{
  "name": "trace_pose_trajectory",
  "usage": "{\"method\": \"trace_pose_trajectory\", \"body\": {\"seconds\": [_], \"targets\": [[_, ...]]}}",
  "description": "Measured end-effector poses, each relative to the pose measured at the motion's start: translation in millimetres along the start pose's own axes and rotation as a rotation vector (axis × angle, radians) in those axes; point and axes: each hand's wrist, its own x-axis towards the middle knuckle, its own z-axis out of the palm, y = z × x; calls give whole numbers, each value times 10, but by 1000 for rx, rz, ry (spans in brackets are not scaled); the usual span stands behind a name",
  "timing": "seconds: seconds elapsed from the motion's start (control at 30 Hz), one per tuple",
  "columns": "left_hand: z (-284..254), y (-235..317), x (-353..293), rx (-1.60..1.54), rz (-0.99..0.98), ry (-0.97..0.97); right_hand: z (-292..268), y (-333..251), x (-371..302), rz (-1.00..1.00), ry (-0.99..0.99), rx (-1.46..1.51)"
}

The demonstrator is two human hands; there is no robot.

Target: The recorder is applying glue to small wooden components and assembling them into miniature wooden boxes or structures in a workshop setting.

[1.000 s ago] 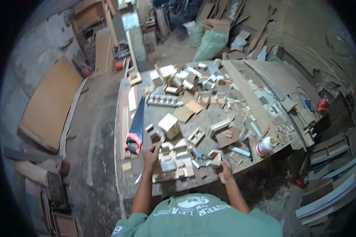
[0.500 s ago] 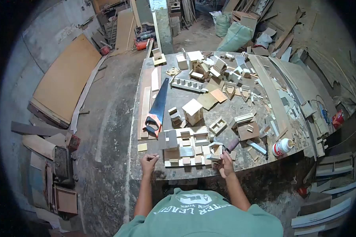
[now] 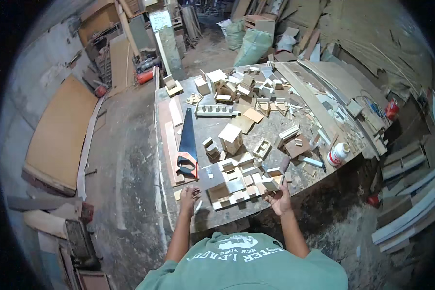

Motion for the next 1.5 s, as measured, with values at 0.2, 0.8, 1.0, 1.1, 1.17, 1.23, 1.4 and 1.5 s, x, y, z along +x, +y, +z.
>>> {"method": "trace_pose_trajectory", "body": {"seconds": [0.2,0.8,1.0,1.1,1.17,1.23,1.4,1.5], "targets": [[-350,287,38,-61,-108,-314,374,566,-387,-126,-17,107],[-757,-57,-311,-129,-710,-917,1000,2013,-1888,-440,281,87],[-271,-271,-498,-128,-771,-1147,909,1911,-2182,-533,443,70],[-81,-456,-485,14,-782,-1169,745,1839,-2222,-523,535,58],[-24,-482,-567,160,-739,-1108,647,1853,-2213,-504,640,84],[-73,-641,-455,182,-759,-1068,649,1867,-2238,-532,669,83],[-77,-719,-320,198,-793,-798,707,1726,-2285,-595,637,98],[124,-669,-418,227,-780,-818,535,1657,-2243,-605,659,111]]}}
